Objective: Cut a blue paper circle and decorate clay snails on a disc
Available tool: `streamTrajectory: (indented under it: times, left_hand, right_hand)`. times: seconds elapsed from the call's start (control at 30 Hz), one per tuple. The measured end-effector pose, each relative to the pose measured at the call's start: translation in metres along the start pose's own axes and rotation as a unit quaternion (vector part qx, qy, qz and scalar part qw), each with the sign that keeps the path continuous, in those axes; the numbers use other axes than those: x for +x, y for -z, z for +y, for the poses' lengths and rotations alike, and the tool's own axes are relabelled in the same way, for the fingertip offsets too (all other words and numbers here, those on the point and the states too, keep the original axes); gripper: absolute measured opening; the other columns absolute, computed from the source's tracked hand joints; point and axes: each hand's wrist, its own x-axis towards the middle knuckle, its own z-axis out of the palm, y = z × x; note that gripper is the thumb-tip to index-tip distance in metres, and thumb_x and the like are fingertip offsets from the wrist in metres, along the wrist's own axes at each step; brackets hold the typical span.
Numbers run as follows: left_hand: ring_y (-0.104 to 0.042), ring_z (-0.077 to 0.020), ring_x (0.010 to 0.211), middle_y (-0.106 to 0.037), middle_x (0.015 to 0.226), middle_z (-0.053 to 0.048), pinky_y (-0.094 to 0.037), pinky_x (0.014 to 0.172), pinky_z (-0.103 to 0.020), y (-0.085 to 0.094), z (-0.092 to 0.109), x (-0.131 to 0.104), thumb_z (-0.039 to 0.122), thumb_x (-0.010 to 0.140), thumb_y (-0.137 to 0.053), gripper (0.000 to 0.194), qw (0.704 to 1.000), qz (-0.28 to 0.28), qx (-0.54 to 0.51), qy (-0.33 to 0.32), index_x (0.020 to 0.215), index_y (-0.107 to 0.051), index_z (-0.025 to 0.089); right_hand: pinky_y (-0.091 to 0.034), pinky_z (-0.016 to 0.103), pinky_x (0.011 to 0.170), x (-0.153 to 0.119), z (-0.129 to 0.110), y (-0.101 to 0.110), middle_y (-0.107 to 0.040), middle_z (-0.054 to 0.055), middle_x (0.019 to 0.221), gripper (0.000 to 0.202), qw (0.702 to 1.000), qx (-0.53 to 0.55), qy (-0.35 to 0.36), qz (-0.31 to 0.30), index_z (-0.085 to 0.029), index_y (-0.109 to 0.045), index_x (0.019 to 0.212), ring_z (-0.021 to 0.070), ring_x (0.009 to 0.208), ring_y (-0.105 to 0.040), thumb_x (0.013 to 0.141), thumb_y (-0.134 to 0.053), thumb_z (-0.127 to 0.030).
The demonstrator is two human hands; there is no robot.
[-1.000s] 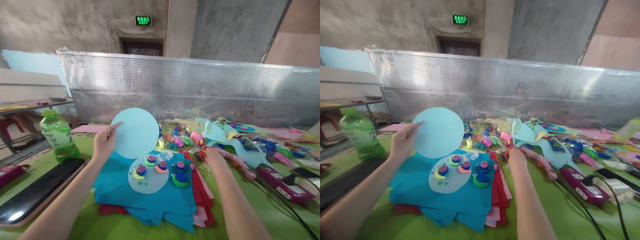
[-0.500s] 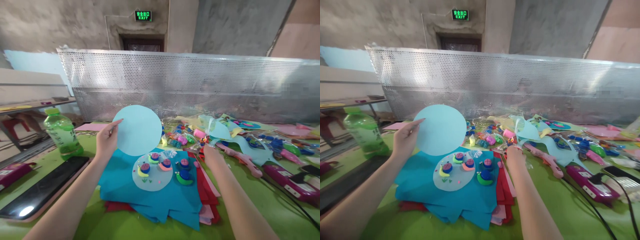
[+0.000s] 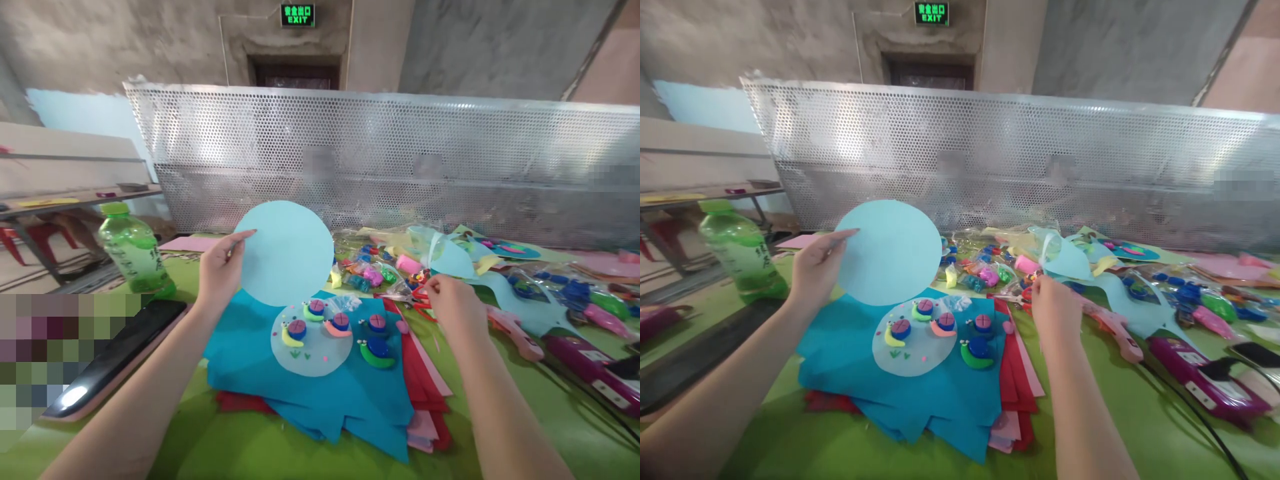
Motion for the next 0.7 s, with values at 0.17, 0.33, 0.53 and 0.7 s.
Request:
streamTrajectory:
  times: [0.17, 0.33, 0.53, 0.7]
  left_hand:
    - [-0.061, -0.0202, 0.091, -0.069, 0.095, -0.001, -0.047, 0.080, -0.032, 0.001, -0.001, 0.002, 0.021, 0.080, -0.047, 0.024, 1.000, 0.010, 0.001, -0.001, 0.093, -0.067, 0.022]
    - [-0.062, -0.0199, 0.091, -0.070, 0.095, -0.001, -0.047, 0.080, -0.030, 0.001, 0.001, 0.001, 0.019, 0.079, -0.047, 0.023, 1.000, 0.010, -0.002, 0.011, 0.091, -0.067, 0.022]
    - [-0.061, -0.0183, 0.085, -0.069, 0.094, 0.001, -0.047, 0.075, -0.029, 0.005, -0.001, 0.003, 0.021, 0.080, -0.047, 0.024, 0.999, 0.039, 0.004, 0.015, 0.092, -0.067, 0.024]
    - [-0.060, -0.0174, 0.082, -0.069, 0.092, 0.000, -0.045, 0.069, -0.027, 0.008, 0.002, 0.004, 0.020, 0.080, -0.046, 0.024, 0.999, 0.045, 0.019, 0.008, 0.092, -0.067, 0.024]
  right_hand:
    - [-0.035, 0.028, 0.051, 0.007, 0.014, -0.005, -0.065, 0.011, 0.071, 0.015, 0.999, 0.017, -0.022, 0.033, -0.017, -0.063, 0.076, 0.0263, 0.069, -0.060, 0.078, -0.049, -0.022]
    - [-0.041, 0.027, 0.061, 0.010, 0.008, -0.013, -0.067, 0.009, 0.083, 0.015, 0.995, 0.059, 0.067, 0.041, -0.016, -0.064, 0.081, 0.0222, 0.073, -0.061, 0.075, -0.050, -0.017]
    - [-0.043, 0.032, 0.066, -0.007, 0.003, 0.021, -0.067, 0.011, 0.085, 0.027, 0.976, 0.066, 0.063, 0.199, -0.015, -0.063, 0.096, 0.0252, 0.075, -0.061, 0.082, -0.042, -0.023]
    - [-0.043, 0.041, 0.075, -0.028, 0.035, 0.044, -0.062, 0.020, 0.099, 0.041, 0.945, 0.042, -0.057, 0.319, -0.015, -0.054, 0.116, 0.0337, 0.097, -0.055, 0.090, -0.026, -0.031]
